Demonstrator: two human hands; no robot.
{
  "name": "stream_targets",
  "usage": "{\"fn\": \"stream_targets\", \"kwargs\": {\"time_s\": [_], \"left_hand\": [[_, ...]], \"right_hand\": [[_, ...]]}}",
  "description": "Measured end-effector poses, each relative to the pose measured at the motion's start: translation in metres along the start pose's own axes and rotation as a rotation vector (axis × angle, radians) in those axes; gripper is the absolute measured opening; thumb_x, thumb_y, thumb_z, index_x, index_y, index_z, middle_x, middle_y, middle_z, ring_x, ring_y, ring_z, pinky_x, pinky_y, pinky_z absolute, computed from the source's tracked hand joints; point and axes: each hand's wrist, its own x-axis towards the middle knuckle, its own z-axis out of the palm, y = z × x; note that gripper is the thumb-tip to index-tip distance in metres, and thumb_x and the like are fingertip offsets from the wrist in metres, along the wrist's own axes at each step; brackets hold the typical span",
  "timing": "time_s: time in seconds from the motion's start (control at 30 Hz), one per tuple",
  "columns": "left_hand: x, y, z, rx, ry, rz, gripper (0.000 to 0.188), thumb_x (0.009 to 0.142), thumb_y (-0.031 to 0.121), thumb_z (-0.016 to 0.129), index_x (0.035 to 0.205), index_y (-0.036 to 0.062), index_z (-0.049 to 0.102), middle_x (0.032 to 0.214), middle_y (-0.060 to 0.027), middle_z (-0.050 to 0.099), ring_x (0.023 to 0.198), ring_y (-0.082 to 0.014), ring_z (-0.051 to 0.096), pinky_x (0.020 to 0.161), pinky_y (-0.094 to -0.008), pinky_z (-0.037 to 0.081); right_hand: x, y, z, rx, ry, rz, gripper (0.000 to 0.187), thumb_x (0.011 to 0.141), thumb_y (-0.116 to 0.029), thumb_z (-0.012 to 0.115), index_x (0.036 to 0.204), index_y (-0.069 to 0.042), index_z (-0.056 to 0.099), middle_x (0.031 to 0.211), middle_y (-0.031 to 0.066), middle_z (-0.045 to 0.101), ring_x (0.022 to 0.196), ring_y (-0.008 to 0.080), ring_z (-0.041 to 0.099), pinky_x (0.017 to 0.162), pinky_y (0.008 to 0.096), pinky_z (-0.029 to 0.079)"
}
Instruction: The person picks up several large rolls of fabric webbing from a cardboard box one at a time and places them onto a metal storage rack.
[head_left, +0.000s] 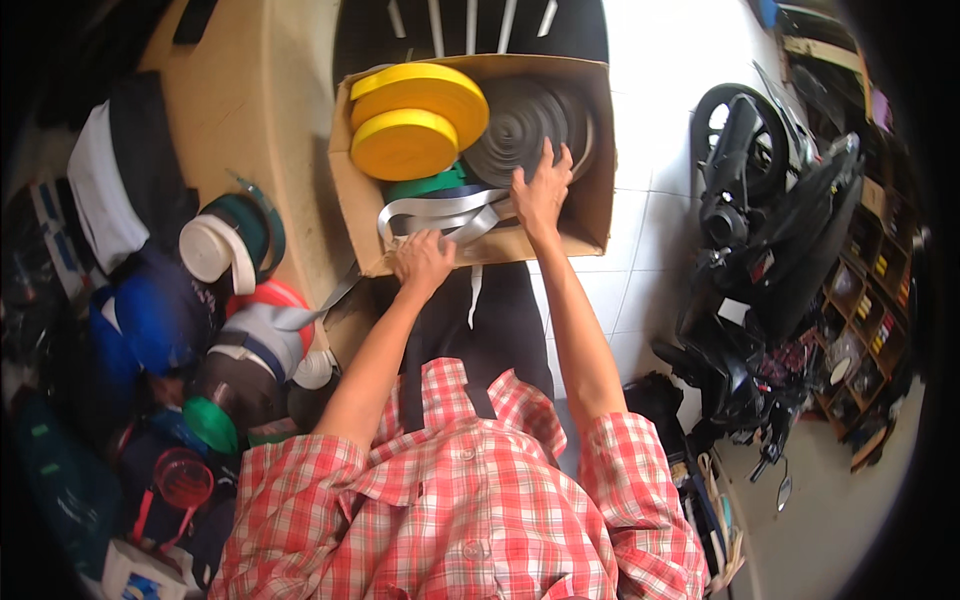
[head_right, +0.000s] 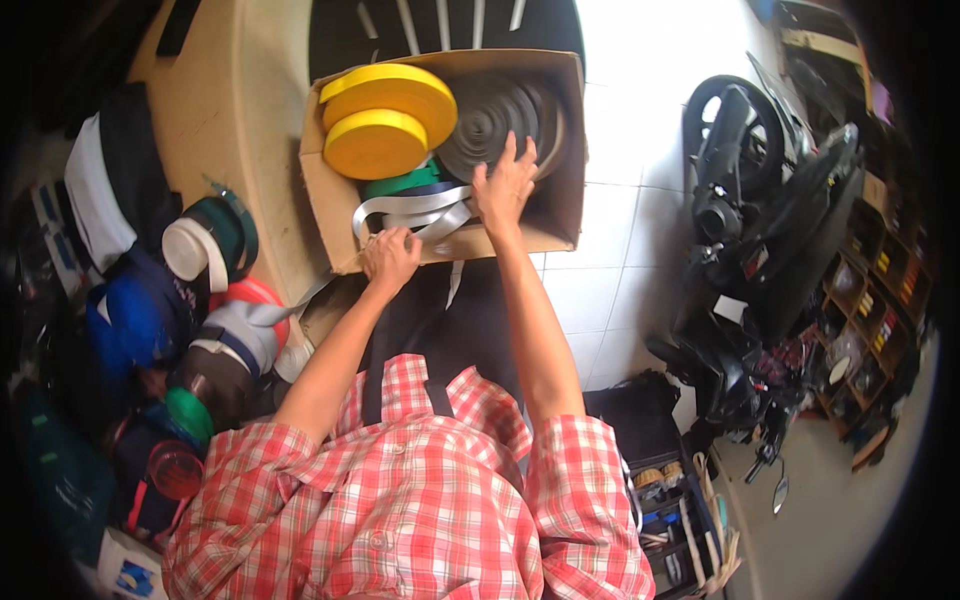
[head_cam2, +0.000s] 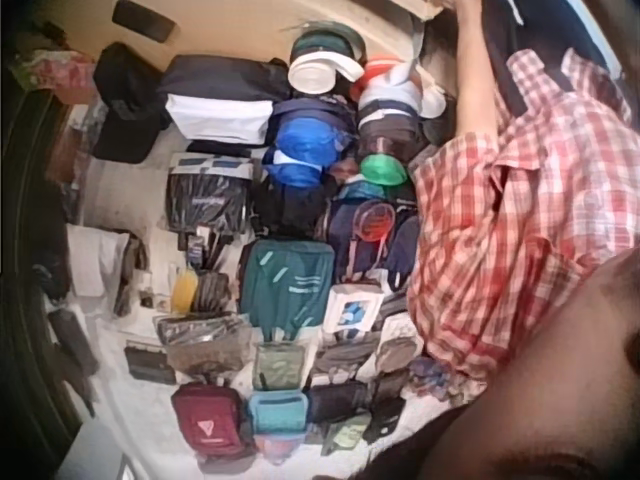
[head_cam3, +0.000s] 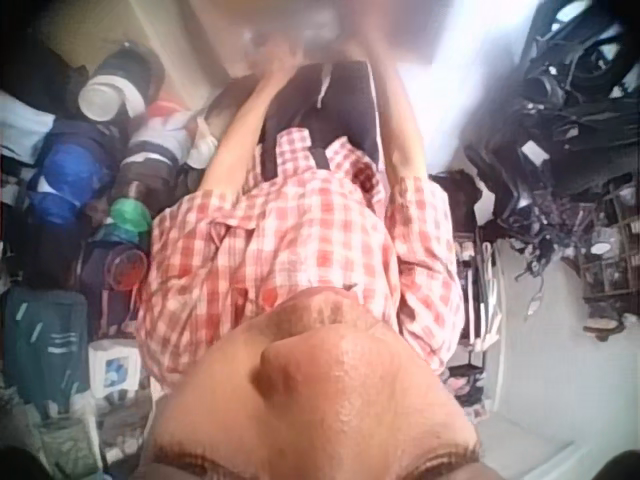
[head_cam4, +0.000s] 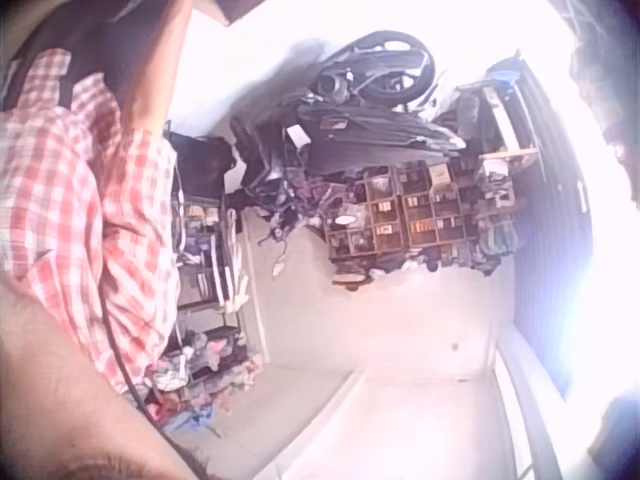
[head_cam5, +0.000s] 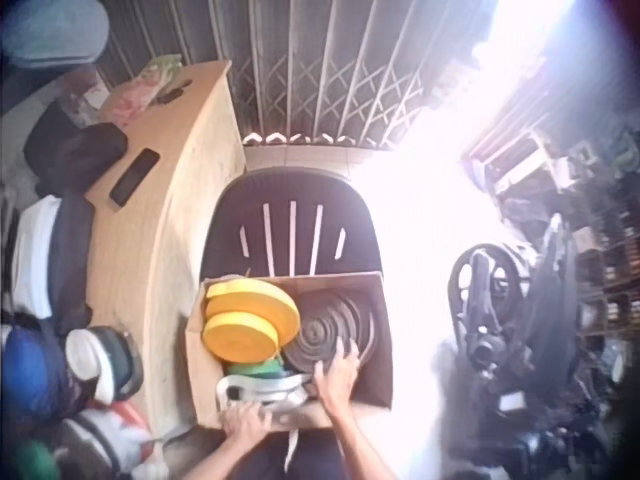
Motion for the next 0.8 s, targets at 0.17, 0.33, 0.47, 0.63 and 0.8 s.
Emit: {"fn": "stream_targets", "kwargs": {"time_s": [0.17,0.33,0.47,0.63,0.8], "left_hand": [[0.024,-0.022,-0.001,-0.216,-0.089,-0.027,0.065,0.077,0.022,0.068,0.135,0.0086,0.043,0.146,-0.018,0.032,0.128,-0.0408,0.039,0.102,-0.0497,0.037],[0.105,-0.016,-0.054,-0.067,0.497,0.008,0.071,0.076,0.018,0.067,0.14,0.0148,0.038,0.148,-0.0161,0.03,0.131,-0.0394,0.034,0.104,-0.0535,0.034],[0.133,-0.019,-0.068,0.048,0.314,0.034,0.063,0.076,0.016,0.066,0.136,0.0159,0.046,0.141,-0.0097,0.039,0.13,-0.0323,0.037,0.102,-0.0515,0.037],[0.12,-0.026,-0.068,-0.163,0.445,-0.017,0.044,0.077,0.014,0.062,0.121,0.0091,0.058,0.13,-0.0153,0.049,0.119,-0.0345,0.048,0.1,-0.0452,0.04],[0.026,0.0,-0.048,-0.536,0.457,-0.009,0.025,0.077,0.012,0.06,0.098,-0.0004,0.064,0.103,-0.0189,0.062,0.103,-0.0355,0.057,0.094,-0.0436,0.043]], "right_hand": [[-0.065,0.025,-0.003,-0.09,-0.469,-0.27,0.035,0.087,-0.024,0.059,0.115,-0.004,0.055,0.117,0.0136,0.054,0.105,0.0332,0.053,0.084,0.0469,0.042],[-0.099,0.042,-0.015,-0.204,-0.511,-0.514,0.026,0.088,-0.026,0.057,0.104,-0.005,0.061,0.102,0.0116,0.058,0.093,0.0303,0.056,0.08,0.0438,0.043],[-0.088,0.047,-0.006,-0.139,-0.458,-0.569,0.025,0.09,-0.026,0.055,0.098,-0.004,0.063,0.097,0.0107,0.059,0.091,0.03,0.056,0.077,0.0427,0.044],[-0.078,0.034,-0.023,-0.076,-0.676,-0.847,0.039,0.09,-0.041,0.055,0.102,-0.005,0.061,0.099,0.0118,0.056,0.097,0.0312,0.055,0.078,0.0414,0.049],[-0.074,0.069,-0.007,-0.164,-0.684,-0.977,0.023,0.086,-0.019,0.058,0.104,-0.005,0.057,0.11,0.0142,0.062,0.104,0.0349,0.058,0.08,0.044,0.052]]}}
